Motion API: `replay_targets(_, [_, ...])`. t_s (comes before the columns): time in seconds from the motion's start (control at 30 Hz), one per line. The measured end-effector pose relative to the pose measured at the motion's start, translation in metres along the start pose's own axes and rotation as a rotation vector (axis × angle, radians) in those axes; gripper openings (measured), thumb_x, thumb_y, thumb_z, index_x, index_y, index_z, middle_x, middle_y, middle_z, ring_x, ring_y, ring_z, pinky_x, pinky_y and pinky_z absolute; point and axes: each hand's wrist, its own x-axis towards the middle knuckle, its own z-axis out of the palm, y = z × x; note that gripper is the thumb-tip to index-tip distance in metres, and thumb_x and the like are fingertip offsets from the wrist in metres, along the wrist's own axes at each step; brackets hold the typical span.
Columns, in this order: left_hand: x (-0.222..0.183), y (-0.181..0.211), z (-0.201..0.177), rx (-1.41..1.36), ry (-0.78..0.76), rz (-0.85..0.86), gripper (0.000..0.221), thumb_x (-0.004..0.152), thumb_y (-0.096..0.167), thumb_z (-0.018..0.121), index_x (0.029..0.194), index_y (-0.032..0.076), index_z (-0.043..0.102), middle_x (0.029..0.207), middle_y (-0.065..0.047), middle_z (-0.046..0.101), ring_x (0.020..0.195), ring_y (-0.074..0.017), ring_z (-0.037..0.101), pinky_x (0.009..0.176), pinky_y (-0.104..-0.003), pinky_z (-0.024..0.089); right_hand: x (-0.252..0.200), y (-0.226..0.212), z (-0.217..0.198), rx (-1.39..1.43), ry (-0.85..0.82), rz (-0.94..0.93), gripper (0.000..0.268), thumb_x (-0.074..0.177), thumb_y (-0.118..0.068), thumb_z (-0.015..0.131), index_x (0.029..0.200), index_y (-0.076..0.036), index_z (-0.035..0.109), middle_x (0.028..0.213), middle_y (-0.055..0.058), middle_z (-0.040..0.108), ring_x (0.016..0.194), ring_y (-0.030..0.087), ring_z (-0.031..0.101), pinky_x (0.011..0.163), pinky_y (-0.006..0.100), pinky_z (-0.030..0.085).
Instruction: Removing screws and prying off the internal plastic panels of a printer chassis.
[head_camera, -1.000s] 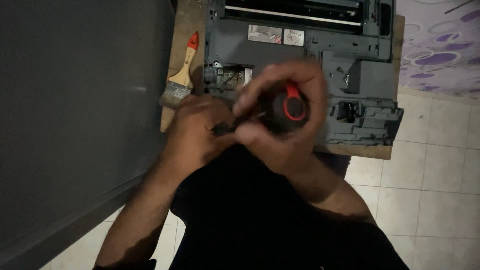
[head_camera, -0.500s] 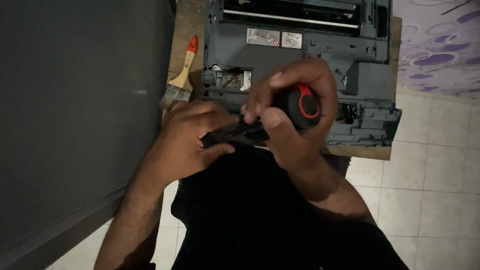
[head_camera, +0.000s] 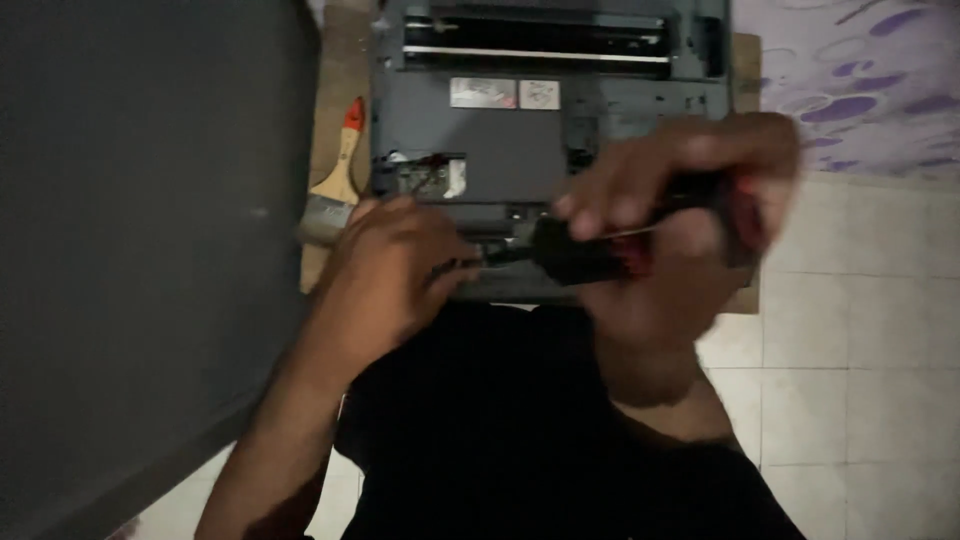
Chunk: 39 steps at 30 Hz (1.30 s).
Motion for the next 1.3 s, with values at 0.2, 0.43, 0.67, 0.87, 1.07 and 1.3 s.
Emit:
replay_targets(0.2, [0.095, 0.011, 0.035, 0.065, 0.071, 0.249, 0.026, 0.088, 0.005, 0.074, 0.068, 0.019, 0.067, 0.073, 0.0, 0.065, 0.078, -0.0232, 0.065, 0.085, -0.044, 0.043, -0.003, -0.074, -0.044, -0.467, 0.455, -0.139, 0.028, 0.099, -0.043, 0.053, 0.099, -0.016, 0.045, 0.1, -0.004, 0.041, 0.079, 0.012, 0.04, 0.075, 0.031, 0.045])
replay_targets(0.43, [0.187, 0.015, 0.099, 0.207, -0.186, 0.29, 0.015, 0.09, 0.018, 0.071, 0.083, 0.026, 0.081, 0.084, 0.003, 0.078, 0.085, -0.0286, 0.07, 0.083, -0.055, 0.046, -0.017, -0.1, -0.08, -0.544, 0.72, -0.237, 0.029, 0.094, -0.039, 0.058, 0.091, -0.011, 0.051, 0.09, 0.0, 0.045, 0.07, 0.016, 0.048, 0.068, 0.035, 0.053])
replay_targets(0.67, [0.171, 0.017, 0.07, -0.005, -0.196, 0.194, 0.026, 0.092, 0.013, 0.072, 0.118, 0.013, 0.073, 0.116, -0.012, 0.073, 0.105, -0.0274, 0.07, 0.088, -0.039, 0.056, -0.023, -0.095, -0.102, -0.588, 0.455, -0.167, 0.031, 0.111, -0.043, 0.059, 0.127, -0.018, 0.052, 0.097, 0.006, 0.041, 0.074, 0.022, 0.047, 0.075, 0.042, 0.055])
replay_targets(0.87, [0.081, 0.034, 0.024, -0.214, -0.119, 0.129, 0.028, 0.099, 0.019, 0.063, 0.124, 0.01, 0.07, 0.123, -0.012, 0.072, 0.113, -0.0288, 0.068, 0.096, -0.046, 0.051, -0.008, -0.055, -0.074, -0.338, 0.249, -0.064, 0.025, 0.111, -0.037, 0.059, 0.12, -0.016, 0.049, 0.092, 0.004, 0.047, 0.072, 0.019, 0.053, 0.075, 0.037, 0.058])
replay_targets(1.07, [-0.015, 0.016, -0.015, -0.352, 0.042, 0.052, 0.03, 0.103, 0.015, 0.055, 0.13, 0.003, 0.064, 0.122, -0.013, 0.072, 0.116, -0.028, 0.07, 0.099, -0.042, 0.054, -0.001, -0.01, 0.021, -0.096, -0.046, 0.126, 0.03, 0.096, -0.016, 0.072, 0.119, -0.014, 0.052, 0.088, 0.004, 0.058, 0.073, 0.017, 0.063, 0.076, 0.033, 0.063])
replay_targets(1.3, [-0.035, -0.004, -0.037, -0.276, 0.117, 0.036, 0.031, 0.104, 0.025, 0.053, 0.08, 0.006, 0.05, 0.073, -0.005, 0.057, 0.068, -0.0193, 0.058, 0.066, -0.036, 0.04, 0.006, 0.031, 0.09, -0.152, -0.164, 0.16, 0.019, 0.097, -0.011, 0.064, 0.108, -0.006, 0.049, 0.081, 0.011, 0.056, 0.066, 0.019, 0.062, 0.066, 0.03, 0.059])
